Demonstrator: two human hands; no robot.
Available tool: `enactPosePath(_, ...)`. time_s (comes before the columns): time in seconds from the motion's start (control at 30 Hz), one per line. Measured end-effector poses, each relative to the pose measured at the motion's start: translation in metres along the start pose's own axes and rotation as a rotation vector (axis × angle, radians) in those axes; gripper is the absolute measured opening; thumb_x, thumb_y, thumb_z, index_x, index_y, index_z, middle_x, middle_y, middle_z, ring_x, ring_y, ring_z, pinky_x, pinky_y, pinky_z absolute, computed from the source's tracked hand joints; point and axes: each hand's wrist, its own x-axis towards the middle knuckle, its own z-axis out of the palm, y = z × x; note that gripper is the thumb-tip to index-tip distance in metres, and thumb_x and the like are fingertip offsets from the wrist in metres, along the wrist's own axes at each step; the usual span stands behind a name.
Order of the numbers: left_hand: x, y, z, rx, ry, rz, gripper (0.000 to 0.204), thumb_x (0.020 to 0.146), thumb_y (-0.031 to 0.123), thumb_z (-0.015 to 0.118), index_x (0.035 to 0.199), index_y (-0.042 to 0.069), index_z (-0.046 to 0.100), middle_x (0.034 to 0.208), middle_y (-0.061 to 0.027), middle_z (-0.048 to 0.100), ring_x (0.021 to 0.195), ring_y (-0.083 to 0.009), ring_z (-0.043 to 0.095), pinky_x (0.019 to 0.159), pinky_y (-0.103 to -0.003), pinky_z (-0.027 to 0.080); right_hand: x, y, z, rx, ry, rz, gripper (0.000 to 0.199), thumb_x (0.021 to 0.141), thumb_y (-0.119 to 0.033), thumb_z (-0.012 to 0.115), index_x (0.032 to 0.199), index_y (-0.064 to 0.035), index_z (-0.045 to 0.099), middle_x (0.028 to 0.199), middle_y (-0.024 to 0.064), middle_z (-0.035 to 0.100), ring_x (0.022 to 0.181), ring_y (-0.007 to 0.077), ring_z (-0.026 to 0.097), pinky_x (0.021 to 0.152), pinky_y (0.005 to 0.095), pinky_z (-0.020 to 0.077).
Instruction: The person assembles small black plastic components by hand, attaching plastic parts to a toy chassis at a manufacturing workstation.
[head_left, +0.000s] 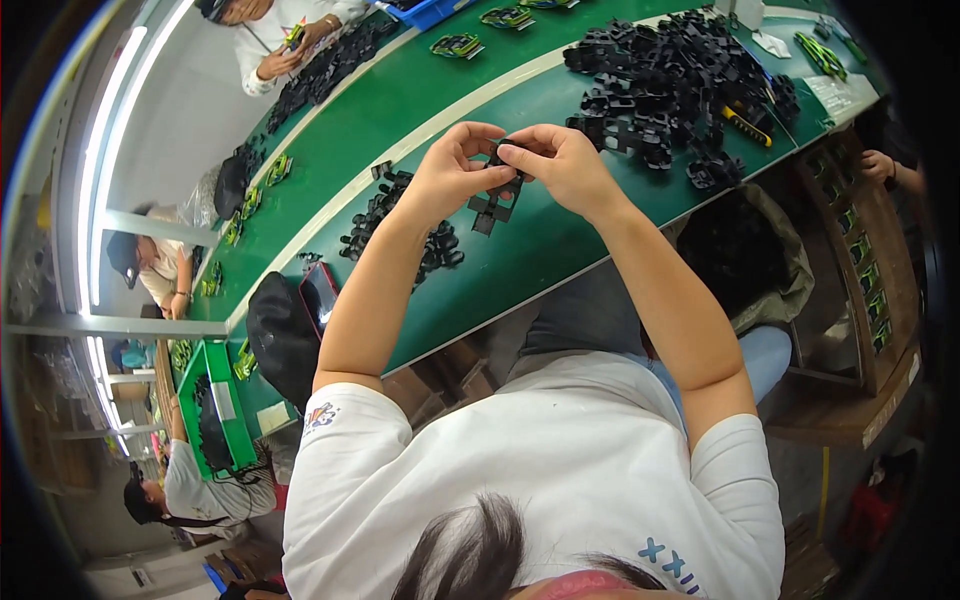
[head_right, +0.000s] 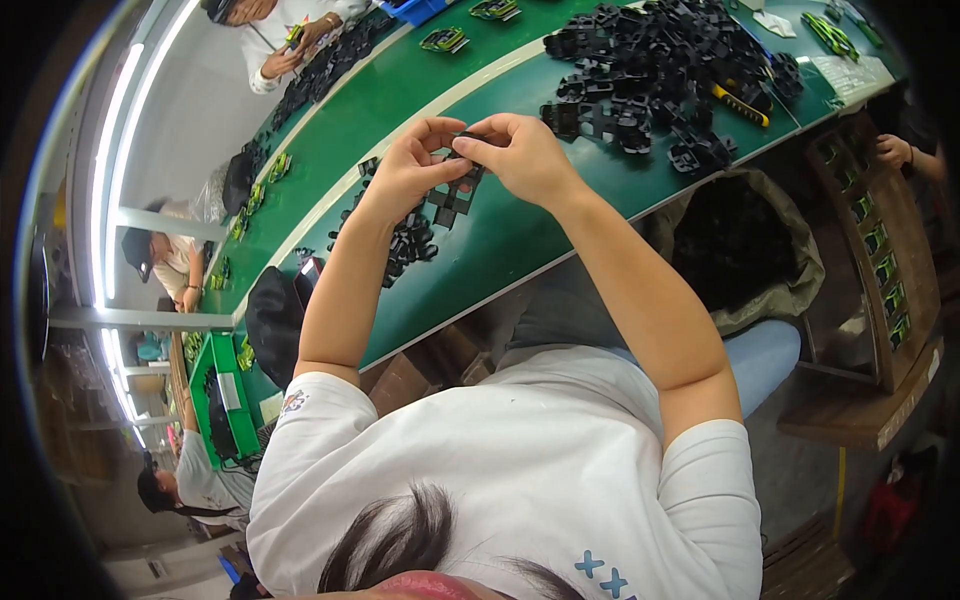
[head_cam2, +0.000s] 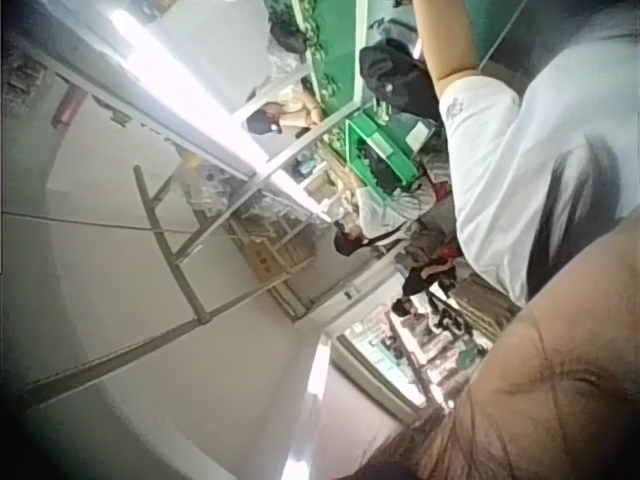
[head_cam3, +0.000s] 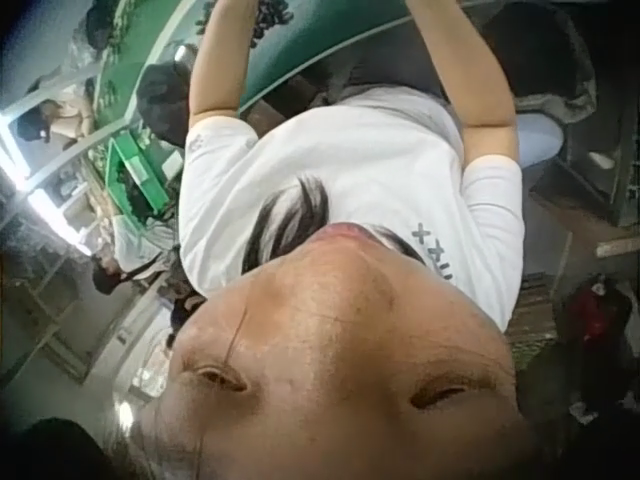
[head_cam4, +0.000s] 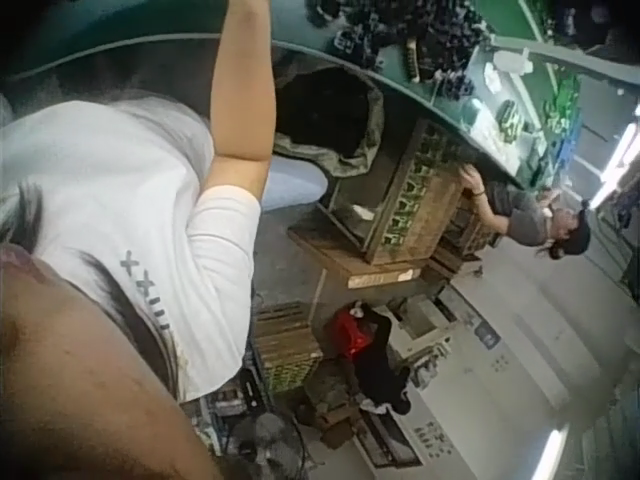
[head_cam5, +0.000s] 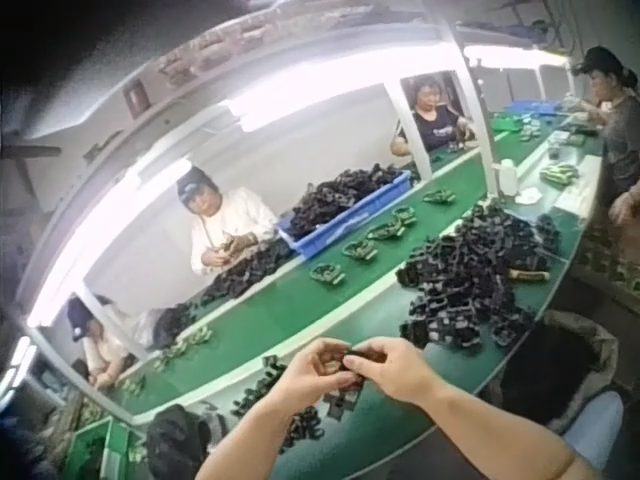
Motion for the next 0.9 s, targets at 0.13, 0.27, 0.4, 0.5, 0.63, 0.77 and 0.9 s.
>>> enactPosePath(0.13,-0.019,-0.003,-0.02,0.006,0.117,0.06,0.047,0.081,0.003,0.069,0.124,-0.003,0.052,0.103,-0.0109,0.062,0.078,-0.0182,0.066,0.066,-0.026,0.054,0.012,0.007,0.028,-0.047,0.053,-0.056,0.04,0.082,-0.026,0.073,0.102,0.0071,0.063,0.088,0.0108,0.068,0.079,0.0135,0.063,0.068,0.0262,0.0506)
enactPosePath(0.27,-0.043,-0.002,-0.058,-0.271,0.591,0.276,0.041,0.084,-0.003,0.061,0.124,-0.001,0.053,0.101,-0.0091,0.06,0.076,-0.0195,0.065,0.066,-0.025,0.054,0.034,0.026,0.031,-0.64,0.106,-0.301,0.035,0.079,-0.02,0.073,0.109,-0.0063,0.064,0.093,0.008,0.065,0.078,0.0179,0.062,0.069,0.0301,0.0507)
enactPosePath(0.4,-0.061,-0.029,-0.081,-0.376,0.804,0.281,0.033,0.085,-0.004,0.061,0.115,-0.001,0.048,0.097,-0.0147,0.06,0.083,-0.0254,0.067,0.069,-0.03,0.057,0.037,0.057,0.064,-1.102,-0.204,-0.456,0.039,0.075,-0.014,0.071,0.113,-0.0125,0.062,0.107,0.0104,0.059,0.099,0.0292,0.058,0.086,0.0388,0.0481)
enactPosePath(0.5,-0.072,-0.041,-0.085,-0.451,0.856,0.284,0.029,0.085,0.001,0.065,0.105,0.001,0.045,0.094,-0.0132,0.058,0.083,-0.0238,0.065,0.069,-0.033,0.059,0.033,0.052,0.086,-1.164,-0.235,-0.496,0.041,0.073,-0.014,0.073,0.112,-0.0119,0.062,0.111,0.01,0.056,0.104,0.0309,0.054,0.088,0.0395,0.0465)
enactPosePath(0.63,-0.061,-0.045,-0.077,-0.438,0.891,0.257,0.034,0.084,0.011,0.071,0.104,0.002,0.044,0.089,-0.008,0.057,0.081,-0.0165,0.061,0.067,-0.032,0.058,0.037,0.054,0.077,-1.129,-0.194,-0.49,0.037,0.072,-0.011,0.073,0.107,-0.0083,0.062,0.097,0.0119,0.059,0.096,0.0324,0.057,0.081,0.0407,0.0478)
enactPosePath(0.77,-0.059,-0.051,-0.07,-0.318,0.941,0.23,0.03,0.087,0.018,0.069,0.104,0.003,0.05,0.084,-0.0023,0.057,0.068,-0.0077,0.055,0.051,-0.022,0.045,0.036,0.056,0.065,-0.993,-0.135,-0.463,0.026,0.075,-0.004,0.069,0.1,-0.0055,0.062,0.093,0.0131,0.059,0.089,0.0327,0.058,0.077,0.0405,0.0478)
enactPosePath(0.9,-0.062,-0.052,-0.065,-0.288,0.912,0.206,0.025,0.09,0.024,0.065,0.104,0.004,0.063,0.074,0.0051,0.055,0.061,-0.0018,0.049,0.052,-0.016,0.039,0.026,0.048,0.069,-0.959,-0.127,-0.325,0.018,0.078,-0.002,0.066,0.095,-0.0026,0.063,0.091,0.0119,0.058,0.08,0.0307,0.059,0.071,0.0374,0.0482)
